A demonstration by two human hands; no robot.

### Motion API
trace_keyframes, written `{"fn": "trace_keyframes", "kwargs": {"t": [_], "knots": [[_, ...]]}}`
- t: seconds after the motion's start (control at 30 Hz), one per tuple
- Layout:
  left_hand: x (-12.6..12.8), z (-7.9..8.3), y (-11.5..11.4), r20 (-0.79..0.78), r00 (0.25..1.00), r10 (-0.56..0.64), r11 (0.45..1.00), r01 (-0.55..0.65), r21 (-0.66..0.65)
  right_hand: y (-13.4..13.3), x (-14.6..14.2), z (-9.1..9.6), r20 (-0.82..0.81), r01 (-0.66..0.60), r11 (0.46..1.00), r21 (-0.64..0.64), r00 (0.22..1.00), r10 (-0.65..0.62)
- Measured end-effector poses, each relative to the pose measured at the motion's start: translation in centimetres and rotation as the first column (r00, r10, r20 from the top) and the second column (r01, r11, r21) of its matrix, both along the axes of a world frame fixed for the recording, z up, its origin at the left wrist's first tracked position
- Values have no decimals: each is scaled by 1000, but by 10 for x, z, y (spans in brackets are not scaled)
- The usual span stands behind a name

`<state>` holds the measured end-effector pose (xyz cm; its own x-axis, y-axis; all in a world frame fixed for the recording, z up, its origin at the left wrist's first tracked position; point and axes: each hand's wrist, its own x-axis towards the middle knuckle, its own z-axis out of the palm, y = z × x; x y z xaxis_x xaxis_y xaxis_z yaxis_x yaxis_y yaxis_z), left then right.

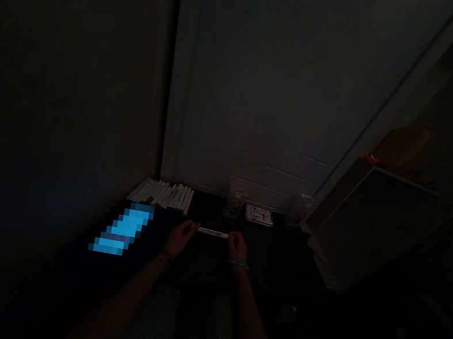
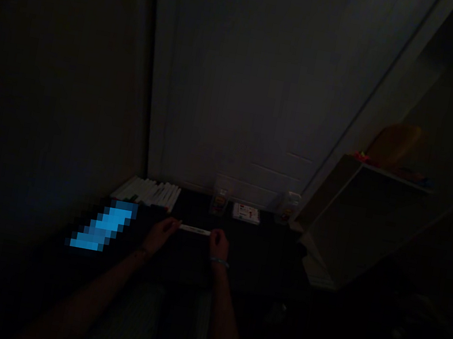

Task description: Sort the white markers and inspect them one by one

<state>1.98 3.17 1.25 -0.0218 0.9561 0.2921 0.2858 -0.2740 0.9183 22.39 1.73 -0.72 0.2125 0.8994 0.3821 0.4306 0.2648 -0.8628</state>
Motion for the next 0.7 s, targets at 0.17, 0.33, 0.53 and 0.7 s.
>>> {"fn": "trace_keyframes", "kwargs": {"t": [0.17,0.33,0.53,0.7], "knots": [[-1,1,-1,-15,1000,2,1000,-3,-5,-1,0,1,-17,3,1000,3,1000,-3],[-1,0,0,-22,1000,-10,1000,10,13,-3,0,2,-16,-14,1000,10,1000,14],[-1,0,0,-15,1000,-6,1000,6,-9,-1,-2,2,-17,2,1000,17,1000,-2],[-1,-1,1,-8,1000,-2,1000,2,14,-2,-1,3,-18,-3,1000,14,1000,3]]}}
